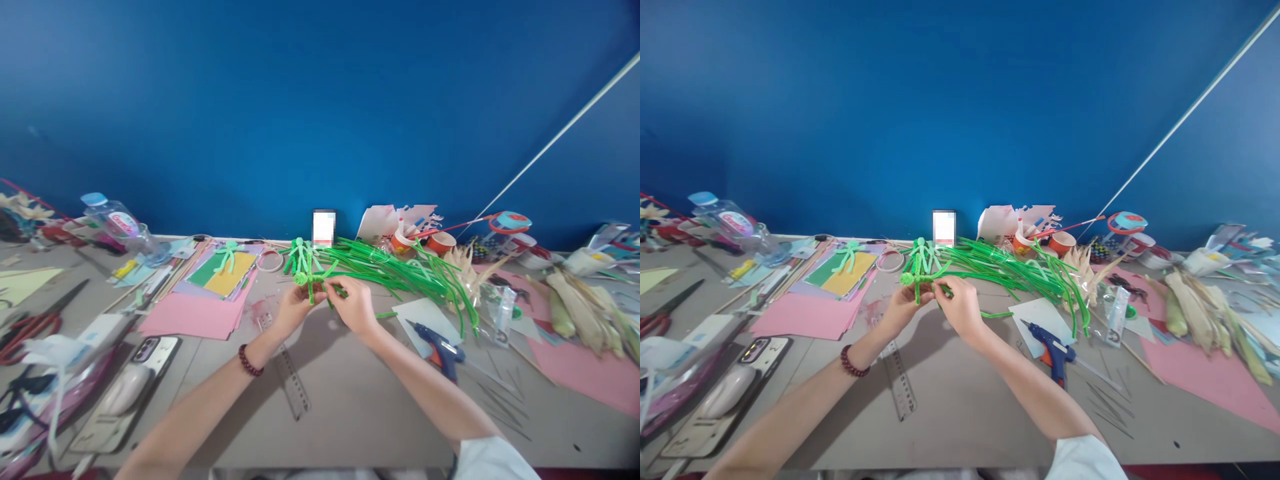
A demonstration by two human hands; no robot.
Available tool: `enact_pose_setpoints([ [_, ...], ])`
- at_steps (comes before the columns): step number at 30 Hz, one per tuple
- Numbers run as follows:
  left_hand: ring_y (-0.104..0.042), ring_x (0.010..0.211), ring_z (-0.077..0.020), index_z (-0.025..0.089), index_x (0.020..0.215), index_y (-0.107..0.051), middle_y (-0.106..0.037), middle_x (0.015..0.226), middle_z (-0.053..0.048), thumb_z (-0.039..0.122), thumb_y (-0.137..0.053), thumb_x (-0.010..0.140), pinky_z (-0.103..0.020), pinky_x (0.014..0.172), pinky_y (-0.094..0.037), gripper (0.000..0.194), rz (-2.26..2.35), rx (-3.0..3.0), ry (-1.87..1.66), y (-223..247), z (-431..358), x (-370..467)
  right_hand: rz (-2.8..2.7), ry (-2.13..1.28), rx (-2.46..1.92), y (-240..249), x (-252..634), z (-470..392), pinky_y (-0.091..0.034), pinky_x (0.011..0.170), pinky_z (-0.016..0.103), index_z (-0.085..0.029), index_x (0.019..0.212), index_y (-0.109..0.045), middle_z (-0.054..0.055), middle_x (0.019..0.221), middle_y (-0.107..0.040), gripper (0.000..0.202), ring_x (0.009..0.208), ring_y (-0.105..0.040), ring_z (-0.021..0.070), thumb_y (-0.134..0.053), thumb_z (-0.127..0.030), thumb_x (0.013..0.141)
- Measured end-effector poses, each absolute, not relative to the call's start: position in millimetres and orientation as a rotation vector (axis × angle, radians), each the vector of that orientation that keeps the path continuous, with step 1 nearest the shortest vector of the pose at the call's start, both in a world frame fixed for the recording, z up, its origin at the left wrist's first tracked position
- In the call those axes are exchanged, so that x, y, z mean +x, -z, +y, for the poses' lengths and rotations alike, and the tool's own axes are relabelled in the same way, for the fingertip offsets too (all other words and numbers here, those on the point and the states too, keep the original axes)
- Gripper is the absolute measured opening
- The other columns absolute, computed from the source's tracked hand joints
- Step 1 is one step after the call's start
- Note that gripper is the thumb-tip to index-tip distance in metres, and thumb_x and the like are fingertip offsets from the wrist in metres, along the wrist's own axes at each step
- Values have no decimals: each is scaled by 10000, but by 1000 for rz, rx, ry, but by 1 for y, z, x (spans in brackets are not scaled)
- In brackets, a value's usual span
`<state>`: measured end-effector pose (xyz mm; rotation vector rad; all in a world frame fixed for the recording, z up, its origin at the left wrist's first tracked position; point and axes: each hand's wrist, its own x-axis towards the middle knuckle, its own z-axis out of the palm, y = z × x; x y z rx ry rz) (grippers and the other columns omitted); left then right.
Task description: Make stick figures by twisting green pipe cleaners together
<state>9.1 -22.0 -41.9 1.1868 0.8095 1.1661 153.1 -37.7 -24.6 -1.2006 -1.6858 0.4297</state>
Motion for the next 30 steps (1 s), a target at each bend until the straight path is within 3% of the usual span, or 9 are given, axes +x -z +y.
enact_pose_setpoints([
  [4, -492, 576, -89, 158, 698, -654, -597, 648, 18, 337, -776, 614, -237, 606, -417, 233, 810, 1055, -1190, 52, -24, 11, -1582, -646, -1203, 23, 149, -39, -457, 609, 255, -187, 717, -656, 30, 711, -685, 115, 641, -610, 161, -575, -237, 782],
  [13, -533, 663, -113, 157, 753, -679, -632, 713, -6, 318, -783, 621, -234, 650, -401, 232, 737, 988, -1208, 55, -22, 9, -1304, -1100, -1196, 27, 149, -31, -406, 519, 225, -158, 813, -711, 22, 673, -650, 214, 596, -555, 134, -628, -327, 712],
  [20, -498, 593, -88, 134, 643, -641, -586, 614, 3, 332, -764, 651, -217, 589, -376, 233, 701, 906, -1109, 53, -24, 9, -1187, -1288, -1163, 30, 148, -29, -278, 421, 206, -159, 740, -721, -3, 623, -611, 236, 501, -450, 82, -682, -382, 675],
  [25, -480, 557, -78, 131, 614, -613, -543, 563, 20, 298, -829, 550, -217, 585, -388, 281, 602, 630, -980, 50, -25, 10, -1031, -1550, -1074, 33, 143, -31, -154, 370, 186, -142, 676, -671, -14, 547, -573, 336, 437, -416, 54, -723, -471, 631],
  [30, -441, 534, -70, 136, 600, -575, -485, 551, 33, 285, -817, 577, -217, 549, -372, 285, 492, 548, -880, 45, -28, 8, -939, -1757, -950, 31, 142, -33, -275, 386, 161, -144, 677, -636, 8, 606, -636, 357, 494, -551, 77, -734, -485, 635],
])
